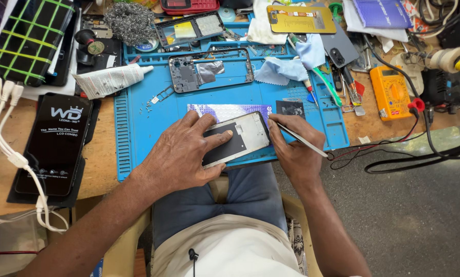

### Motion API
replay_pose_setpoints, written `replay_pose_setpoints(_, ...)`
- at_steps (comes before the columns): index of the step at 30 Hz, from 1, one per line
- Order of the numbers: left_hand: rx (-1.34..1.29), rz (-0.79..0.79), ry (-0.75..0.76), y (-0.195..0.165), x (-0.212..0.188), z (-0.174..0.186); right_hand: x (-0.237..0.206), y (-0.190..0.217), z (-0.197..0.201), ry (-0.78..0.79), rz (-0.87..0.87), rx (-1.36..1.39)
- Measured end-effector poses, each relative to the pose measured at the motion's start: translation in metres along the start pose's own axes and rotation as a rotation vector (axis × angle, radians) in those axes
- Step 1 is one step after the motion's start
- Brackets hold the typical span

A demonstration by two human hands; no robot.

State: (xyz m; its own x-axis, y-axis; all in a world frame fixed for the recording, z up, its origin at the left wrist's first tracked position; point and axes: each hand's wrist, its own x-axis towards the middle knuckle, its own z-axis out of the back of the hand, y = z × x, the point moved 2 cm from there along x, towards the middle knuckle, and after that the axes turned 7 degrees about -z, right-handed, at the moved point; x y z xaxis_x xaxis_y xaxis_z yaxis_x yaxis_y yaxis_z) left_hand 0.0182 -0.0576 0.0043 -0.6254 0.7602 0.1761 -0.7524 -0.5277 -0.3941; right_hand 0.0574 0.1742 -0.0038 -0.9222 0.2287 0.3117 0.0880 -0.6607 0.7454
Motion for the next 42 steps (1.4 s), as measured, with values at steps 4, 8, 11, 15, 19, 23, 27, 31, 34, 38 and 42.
replay_pose_setpoints(4, 0.047, -0.068, -0.101, -0.001, 0.000, 0.002, -0.004, -0.002, 0.001, -0.015, 0.080, -0.019)
replay_pose_setpoints(8, 0.014, -0.027, -0.042, -0.001, 0.000, 0.002, -0.003, -0.004, -0.002, -0.039, 0.121, -0.014)
replay_pose_setpoints(11, 0.012, -0.025, -0.035, -0.001, 0.000, 0.003, -0.005, -0.006, -0.002, -0.056, 0.107, -0.030)
replay_pose_setpoints(15, 0.016, -0.029, -0.050, -0.002, 0.001, 0.002, -0.007, -0.007, -0.003, -0.055, 0.092, 0.012)
replay_pose_setpoints(19, 0.052, -0.080, -0.110, -0.003, 0.000, 0.004, -0.005, -0.009, -0.008, -0.079, 0.124, 0.043)
replay_pose_setpoints(23, 0.011, -0.020, -0.026, -0.001, 0.000, 0.002, -0.006, -0.013, -0.011, -0.084, 0.111, 0.048)
replay_pose_setpoints(27, 0.027, -0.042, -0.045, -0.001, 0.001, 0.001, -0.008, -0.017, -0.013, -0.088, 0.138, 0.041)
replay_pose_setpoints(31, 0.002, -0.007, 0.000, 0.000, 0.001, 0.000, -0.005, -0.017, -0.015, -0.070, 0.063, 0.074)
replay_pose_setpoints(34, 0.012, -0.032, -0.002, -0.001, 0.002, 0.001, -0.004, -0.009, -0.020, -0.067, 0.119, 0.064)
replay_pose_setpoints(38, 0.021, -0.045, -0.035, -0.002, 0.001, 0.002, -0.010, 0.003, -0.029, -0.056, 0.251, -0.026)
replay_pose_setpoints(42, 0.016, -0.034, -0.021, -0.002, 0.000, 0.001, -0.004, 0.000, -0.025, -0.044, 0.125, 0.054)
